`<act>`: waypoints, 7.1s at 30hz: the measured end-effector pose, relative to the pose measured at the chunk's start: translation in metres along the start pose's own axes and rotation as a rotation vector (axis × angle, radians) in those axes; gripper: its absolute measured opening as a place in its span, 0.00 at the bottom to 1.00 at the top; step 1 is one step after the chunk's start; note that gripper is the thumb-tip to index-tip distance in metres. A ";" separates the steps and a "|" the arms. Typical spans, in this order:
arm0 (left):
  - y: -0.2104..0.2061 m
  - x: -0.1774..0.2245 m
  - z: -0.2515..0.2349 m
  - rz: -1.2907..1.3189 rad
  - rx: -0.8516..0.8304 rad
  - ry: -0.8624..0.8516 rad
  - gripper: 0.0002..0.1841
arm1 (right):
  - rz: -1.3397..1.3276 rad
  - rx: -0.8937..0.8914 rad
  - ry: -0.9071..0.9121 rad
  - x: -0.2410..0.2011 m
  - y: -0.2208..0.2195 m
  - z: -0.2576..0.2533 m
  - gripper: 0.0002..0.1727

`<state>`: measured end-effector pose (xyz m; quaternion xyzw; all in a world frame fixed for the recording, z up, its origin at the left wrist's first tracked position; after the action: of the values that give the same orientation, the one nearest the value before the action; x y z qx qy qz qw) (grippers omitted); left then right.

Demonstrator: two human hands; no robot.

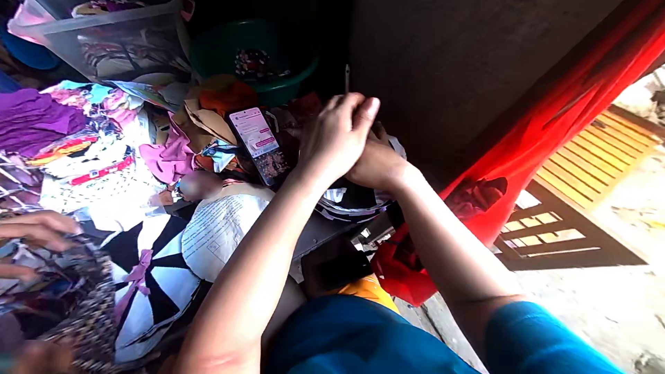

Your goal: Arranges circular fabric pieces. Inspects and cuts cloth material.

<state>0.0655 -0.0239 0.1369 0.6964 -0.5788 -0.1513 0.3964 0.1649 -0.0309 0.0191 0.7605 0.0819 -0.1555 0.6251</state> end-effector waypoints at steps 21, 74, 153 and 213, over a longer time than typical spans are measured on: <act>-0.127 -0.078 0.040 0.038 -0.587 0.195 0.27 | -0.007 0.202 0.030 0.008 -0.047 0.003 0.41; 0.008 -0.058 0.316 -0.312 -0.088 0.258 0.17 | 0.038 0.223 0.576 -0.116 -0.143 0.078 0.39; 0.187 -0.148 0.227 1.006 0.738 0.993 0.15 | -0.929 0.018 0.447 -0.217 0.006 -0.035 0.12; 0.160 -0.047 0.180 0.623 0.327 0.425 0.15 | -0.647 0.407 0.550 -0.193 0.000 0.068 0.39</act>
<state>-0.1782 -0.0509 0.1261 0.5573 -0.6837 0.2170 0.4183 -0.0255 -0.0841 0.0730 0.8160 0.4453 -0.1480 0.3376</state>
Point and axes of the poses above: each hand's wrist, its own z-axis away from the middle knuckle, its own y-axis out of the back of the hand, x = y × z, the point moved 4 cm from there along -z, towards the middle knuckle, and after that the axes turned 3 degrees about -y, right-handed, at the moved point
